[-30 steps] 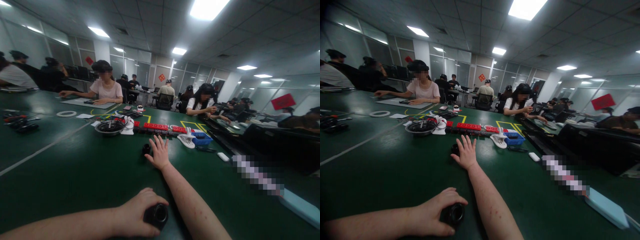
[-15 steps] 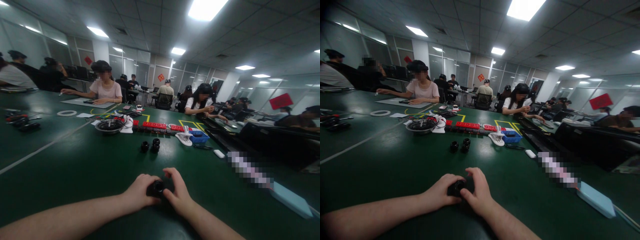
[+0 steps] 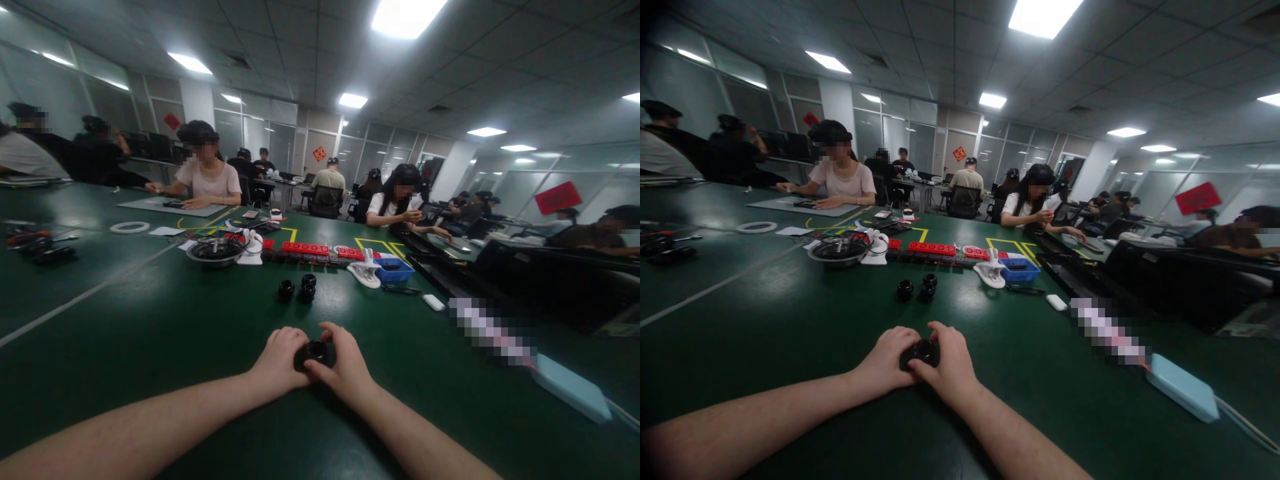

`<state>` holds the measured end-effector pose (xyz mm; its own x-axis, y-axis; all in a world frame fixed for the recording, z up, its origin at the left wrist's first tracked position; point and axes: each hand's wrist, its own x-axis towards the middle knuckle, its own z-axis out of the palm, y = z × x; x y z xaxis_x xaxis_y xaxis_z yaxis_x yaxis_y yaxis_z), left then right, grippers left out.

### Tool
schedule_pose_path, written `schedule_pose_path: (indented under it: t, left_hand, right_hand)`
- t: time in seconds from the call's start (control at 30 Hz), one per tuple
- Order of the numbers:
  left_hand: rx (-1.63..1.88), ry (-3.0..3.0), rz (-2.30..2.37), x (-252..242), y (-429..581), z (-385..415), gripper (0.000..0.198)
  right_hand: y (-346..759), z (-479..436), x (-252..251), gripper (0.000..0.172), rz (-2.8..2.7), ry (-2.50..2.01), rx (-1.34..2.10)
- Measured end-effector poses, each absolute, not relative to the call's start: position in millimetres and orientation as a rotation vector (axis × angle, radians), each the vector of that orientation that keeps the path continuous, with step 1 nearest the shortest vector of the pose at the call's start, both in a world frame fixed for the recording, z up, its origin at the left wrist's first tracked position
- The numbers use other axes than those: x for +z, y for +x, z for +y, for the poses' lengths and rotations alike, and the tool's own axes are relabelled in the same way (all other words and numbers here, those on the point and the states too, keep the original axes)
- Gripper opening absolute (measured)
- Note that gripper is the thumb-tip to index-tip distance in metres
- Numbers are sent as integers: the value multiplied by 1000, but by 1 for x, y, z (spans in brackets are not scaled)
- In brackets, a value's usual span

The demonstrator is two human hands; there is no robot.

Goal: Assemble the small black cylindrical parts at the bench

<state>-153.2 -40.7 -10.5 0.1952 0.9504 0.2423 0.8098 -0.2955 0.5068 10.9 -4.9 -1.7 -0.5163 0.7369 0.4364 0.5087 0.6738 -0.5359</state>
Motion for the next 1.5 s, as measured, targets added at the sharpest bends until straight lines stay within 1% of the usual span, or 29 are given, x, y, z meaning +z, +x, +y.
schedule_pose_path:
  t: [0.07, 0.17, 0.23, 0.27, 0.33, 0.47, 0.63, 0.73, 0.83, 0.9, 1.0, 1.07, 1.4, 1.5]
  left_hand:
    - [754, 2203, 1658, -11, -154, -40, 38]
    - [742, 2202, 1651, -11, -155, -40, 40]
    - [739, 2198, 1644, -11, -155, -40, 41]
    - [739, 2195, 1640, -11, -156, -40, 41]
    - [737, 2187, 1635, -11, -156, -40, 43]
    - [735, 2196, 1630, -13, -157, -39, 45]
    - [733, 2203, 1613, -16, -157, -38, 42]
    - [735, 2207, 1610, -15, -157, -39, 39]
    - [736, 2207, 1631, -14, -156, -40, 39]
    - [735, 2211, 1634, -14, -156, -40, 41]
    - [735, 2223, 1633, -14, -156, -41, 41]
    - [733, 2227, 1636, -12, -155, -41, 38]
    - [707, 2253, 1607, -15, -157, -40, 38]
    - [708, 2250, 1587, -15, -157, -40, 36]
  right_hand:
    - [16, -3, 2, 57, -2249, -852, 608]
    - [24, 4, 3, 61, -2278, -663, 969]
    - [26, 11, -2, 62, -2233, -627, 1165]
    - [26, 15, -7, 62, -2194, -652, 1210]
    - [24, 21, -17, 60, -2097, -754, 1183]
    - [14, 20, -29, 61, -1954, -847, 1004]
    - [5, 6, -23, 64, -1994, -872, 862]
    - [3, 1, -19, 62, -2039, -913, 804]
    - [5, 0, -16, 55, -2061, -894, 822]
    - [9, 0, -13, 52, -2071, -794, 908]
    - [16, 2, -8, 57, -2108, -597, 1081]
    - [20, 5, -8, 62, -2111, -553, 1126]
    - [7, 1, -18, 62, -2053, -848, 834]
    - [5, -1, -17, 56, -2071, -922, 782]
